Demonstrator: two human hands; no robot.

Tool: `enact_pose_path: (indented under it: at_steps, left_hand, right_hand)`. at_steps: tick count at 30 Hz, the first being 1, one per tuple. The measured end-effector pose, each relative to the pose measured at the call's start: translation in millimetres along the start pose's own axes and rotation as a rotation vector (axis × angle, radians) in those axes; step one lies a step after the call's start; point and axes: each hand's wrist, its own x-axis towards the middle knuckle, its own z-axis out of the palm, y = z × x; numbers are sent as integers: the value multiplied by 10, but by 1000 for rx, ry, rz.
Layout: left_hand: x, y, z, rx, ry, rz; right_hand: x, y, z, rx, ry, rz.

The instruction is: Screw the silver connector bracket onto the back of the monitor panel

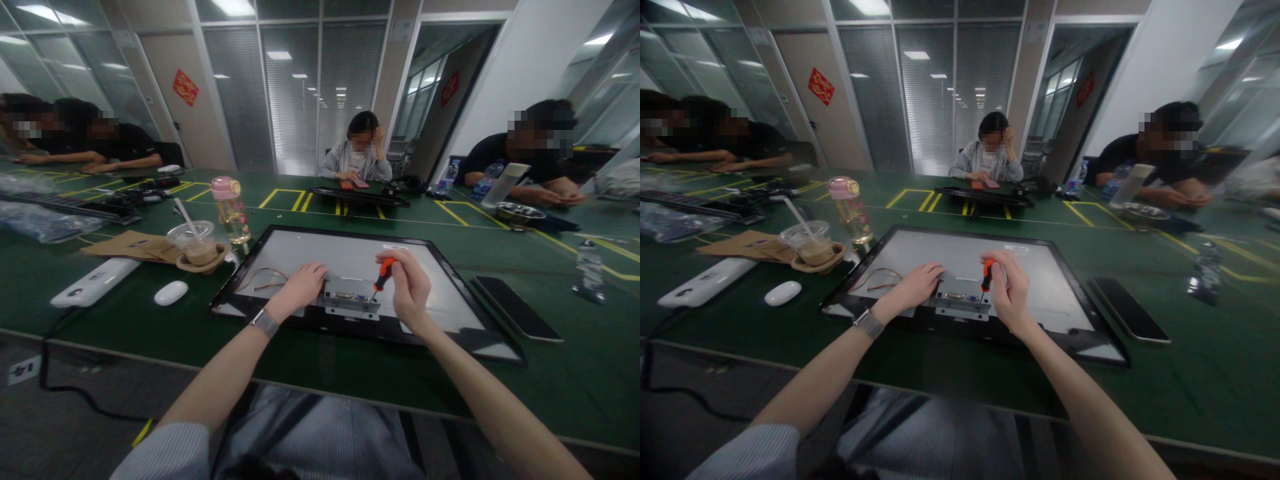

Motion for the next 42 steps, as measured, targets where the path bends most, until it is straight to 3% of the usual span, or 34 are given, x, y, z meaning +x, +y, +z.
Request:
enact_pose_path:
  at_steps: [11, 24, 32, 38, 42]
  left_hand:
    - [-6, -1, 10, 7, 13, -9]
    - [14, -30, 46, 19, 2, 0]
    - [14, -10, 17, 8, 1, -3]
    - [-2, 9, -15, -11, -9, -16]
    - [-2, 13, -19, -5, -11, -15]
  right_hand:
    - [26, 39, 16, -65, 81, -66]
    - [3, 39, 22, -36, 132, 43]
    - [23, 57, -9, 45, 2, 90]
    - [52, 54, -21, -28, 61, -38]
    - [37, 19, -26, 1, 23, 29]
